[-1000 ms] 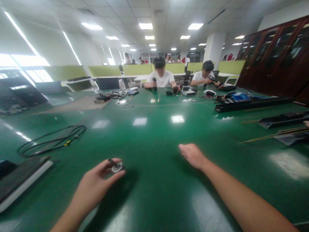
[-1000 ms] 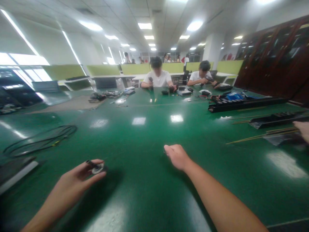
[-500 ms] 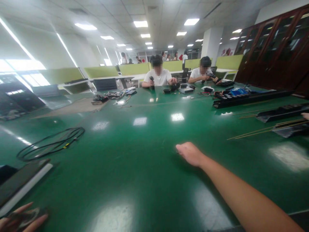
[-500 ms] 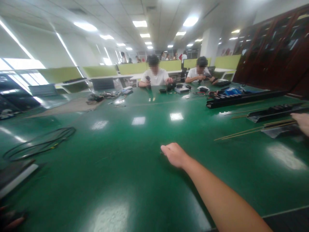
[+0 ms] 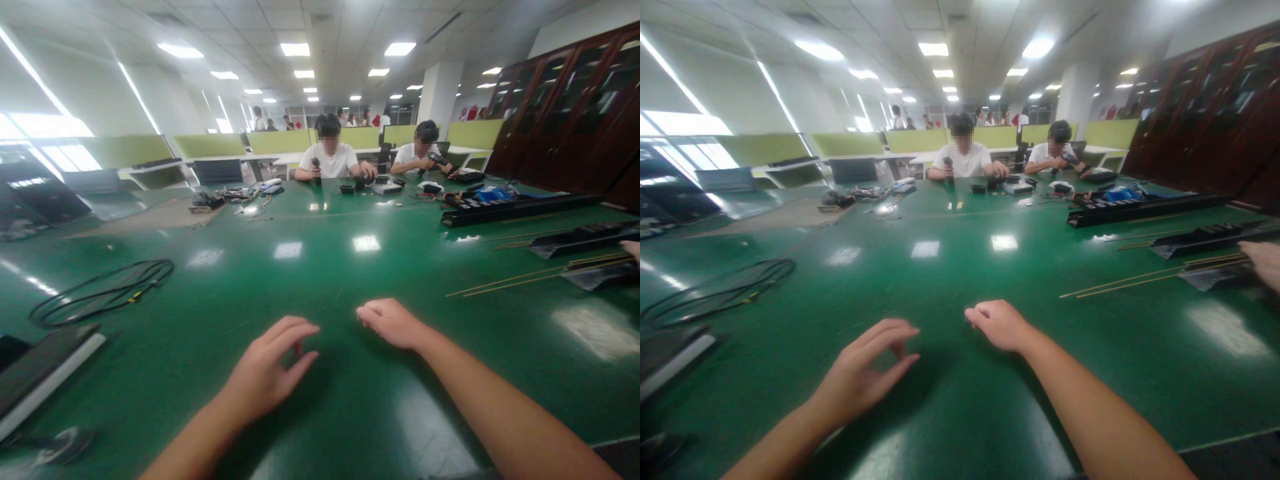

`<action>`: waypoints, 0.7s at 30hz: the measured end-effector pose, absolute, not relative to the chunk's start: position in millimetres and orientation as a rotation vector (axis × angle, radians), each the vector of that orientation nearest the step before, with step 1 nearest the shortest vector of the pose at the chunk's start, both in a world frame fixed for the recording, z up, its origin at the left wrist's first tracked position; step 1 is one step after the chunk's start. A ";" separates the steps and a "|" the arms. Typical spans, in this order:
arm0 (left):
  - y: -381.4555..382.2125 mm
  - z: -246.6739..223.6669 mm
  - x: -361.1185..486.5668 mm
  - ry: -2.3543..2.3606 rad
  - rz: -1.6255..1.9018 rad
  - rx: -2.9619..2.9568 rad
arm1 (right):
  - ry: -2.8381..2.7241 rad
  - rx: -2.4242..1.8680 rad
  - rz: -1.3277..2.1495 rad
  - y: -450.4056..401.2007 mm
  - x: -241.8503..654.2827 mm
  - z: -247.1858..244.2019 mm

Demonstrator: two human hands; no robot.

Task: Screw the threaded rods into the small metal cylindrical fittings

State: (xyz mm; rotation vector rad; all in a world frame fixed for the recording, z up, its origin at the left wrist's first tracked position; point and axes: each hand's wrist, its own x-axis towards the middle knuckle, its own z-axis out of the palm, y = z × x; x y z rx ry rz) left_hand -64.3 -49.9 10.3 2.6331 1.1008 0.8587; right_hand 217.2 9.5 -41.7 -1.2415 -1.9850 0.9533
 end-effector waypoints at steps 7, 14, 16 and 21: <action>-0.5 -3.1 35.6 0.961 0.327 2.689 | -2.107 -1.185 0.933 9.2 220.6 -44.9; -7.3 -9.1 27.4 0.996 0.450 2.595 | -2.134 -1.182 0.912 6.5 217.2 -44.2; -9.8 -6.2 16.9 1.027 0.462 2.585 | -2.130 -1.170 0.973 4.2 217.0 -42.7; -23.0 8.8 -45.9 1.347 0.645 2.475 | -2.114 -1.181 1.100 0.8 219.0 -37.0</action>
